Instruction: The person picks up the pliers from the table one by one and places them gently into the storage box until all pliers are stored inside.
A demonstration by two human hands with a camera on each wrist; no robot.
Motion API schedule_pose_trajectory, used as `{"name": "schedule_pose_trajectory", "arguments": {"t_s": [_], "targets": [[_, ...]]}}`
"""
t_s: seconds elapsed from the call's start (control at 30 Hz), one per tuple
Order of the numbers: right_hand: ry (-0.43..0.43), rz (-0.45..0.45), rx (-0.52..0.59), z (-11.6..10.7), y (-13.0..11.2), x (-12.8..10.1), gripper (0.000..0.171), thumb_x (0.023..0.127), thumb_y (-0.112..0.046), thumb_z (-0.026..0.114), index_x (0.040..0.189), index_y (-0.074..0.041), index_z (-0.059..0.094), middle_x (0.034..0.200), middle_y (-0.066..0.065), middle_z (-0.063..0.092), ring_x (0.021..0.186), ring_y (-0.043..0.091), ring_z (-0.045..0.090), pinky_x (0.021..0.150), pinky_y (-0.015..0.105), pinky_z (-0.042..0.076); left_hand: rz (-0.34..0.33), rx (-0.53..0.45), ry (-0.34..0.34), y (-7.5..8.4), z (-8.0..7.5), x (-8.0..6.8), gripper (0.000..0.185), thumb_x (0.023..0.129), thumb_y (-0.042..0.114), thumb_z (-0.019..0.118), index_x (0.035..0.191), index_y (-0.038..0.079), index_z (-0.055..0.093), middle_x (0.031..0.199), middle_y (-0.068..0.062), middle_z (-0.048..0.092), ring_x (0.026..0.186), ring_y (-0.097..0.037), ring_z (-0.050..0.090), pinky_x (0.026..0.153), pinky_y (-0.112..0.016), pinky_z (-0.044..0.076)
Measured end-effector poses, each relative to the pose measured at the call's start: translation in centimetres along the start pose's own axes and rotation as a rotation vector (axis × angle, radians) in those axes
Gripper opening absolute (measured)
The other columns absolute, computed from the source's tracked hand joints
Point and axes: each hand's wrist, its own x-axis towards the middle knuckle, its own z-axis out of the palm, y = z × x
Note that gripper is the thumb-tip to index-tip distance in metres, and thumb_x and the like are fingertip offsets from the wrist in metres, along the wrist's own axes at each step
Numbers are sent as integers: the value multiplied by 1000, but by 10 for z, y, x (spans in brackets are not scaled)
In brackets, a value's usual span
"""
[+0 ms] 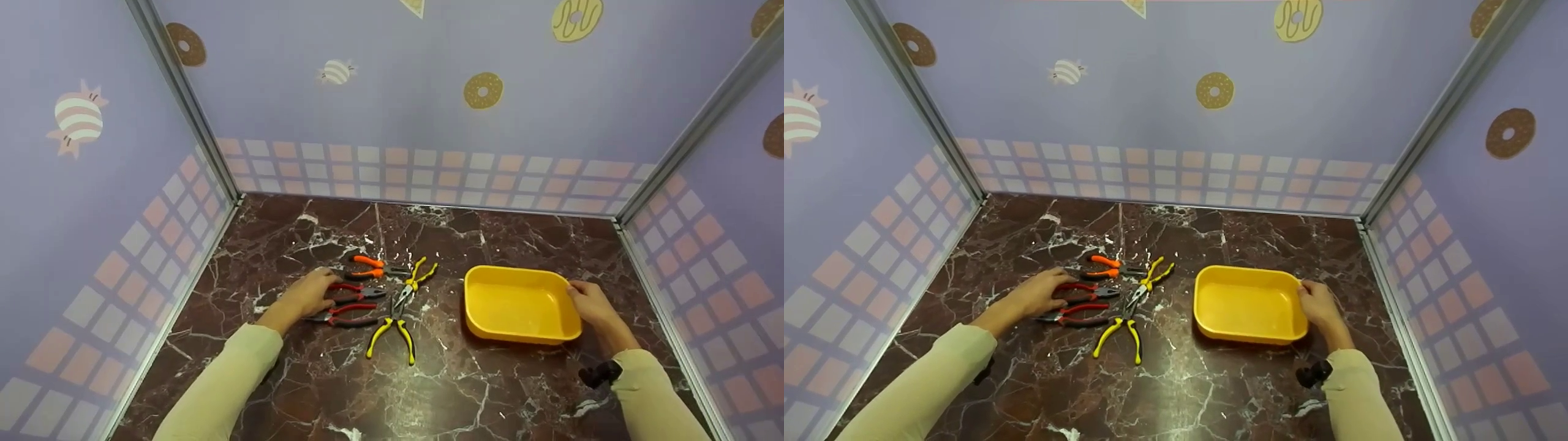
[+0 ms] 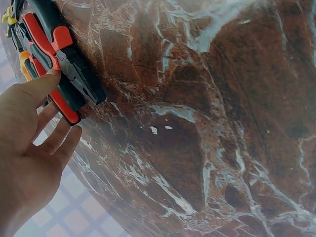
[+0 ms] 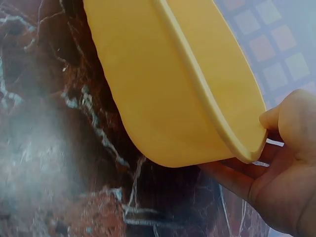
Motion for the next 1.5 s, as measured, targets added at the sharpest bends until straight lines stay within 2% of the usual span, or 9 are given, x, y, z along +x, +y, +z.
{"name": "schedule_pose_trajectory", "arguments": {"t_s": [0.23,0.5,0.63,0.7,0.83,0.97,1.07,1.27,1.5], "targets": [[-17,37,35,10,-9,11,51,116,-16,34,150,21,39,144,41,50,124,46,59,101,46,55,-3,61,-31,0,-5,5,61,95,21,82,150,11,59,155,-17,51,143,-40,48,115,-59,42],[-69,138,170,21,-15,12,61,117,-27,32,157,18,27,159,40,34,144,50,43,119,57,38,23,84,-38,2,-7,3,62,94,19,83,152,16,59,155,-17,51,144,-41,47,116,-59,40],[-77,155,191,22,-15,13,64,117,-31,33,158,17,28,161,38,33,146,48,41,121,57,35,23,83,-23,3,-7,1,60,95,18,82,150,14,60,156,-20,50,144,-43,46,117,-59,39],[-78,149,185,23,-14,13,64,117,-32,33,158,17,29,160,38,34,145,48,42,120,57,36,40,67,-16,3,-5,0,58,94,18,82,149,13,62,153,-19,53,142,-43,48,115,-60,41],[-73,117,150,25,-12,12,62,117,-30,34,155,18,34,158,38,38,141,47,46,118,55,39,48,33,-5,2,-1,0,58,92,19,85,147,18,65,146,-16,61,135,-42,54,110,-60,46],[-62,99,137,25,-10,11,61,117,-29,34,153,20,35,155,40,41,138,47,49,117,55,41,44,55,17,1,-2,4,57,90,26,87,144,21,67,142,-13,63,132,-39,57,109,-58,47],[-85,122,168,24,-11,11,62,117,-30,33,155,19,32,157,39,38,141,48,46,119,56,39,37,86,12,2,-3,8,57,91,32,86,143,21,67,144,-11,62,135,-37,56,112,-56,46],[-149,181,180,21,-11,13,65,117,-32,30,159,17,22,163,38,28,149,49,36,124,58,29,43,108,-1,4,-3,11,52,92,32,85,140,22,70,138,-10,66,128,-35,60,108,-55,49],[-156,215,203,23,-12,14,66,117,-33,29,161,15,20,165,37,26,150,48,34,124,58,27,36,77,-12,5,-4,11,50,93,28,85,140,22,70,137,-13,65,125,-37,60,105,-57,50]]}}
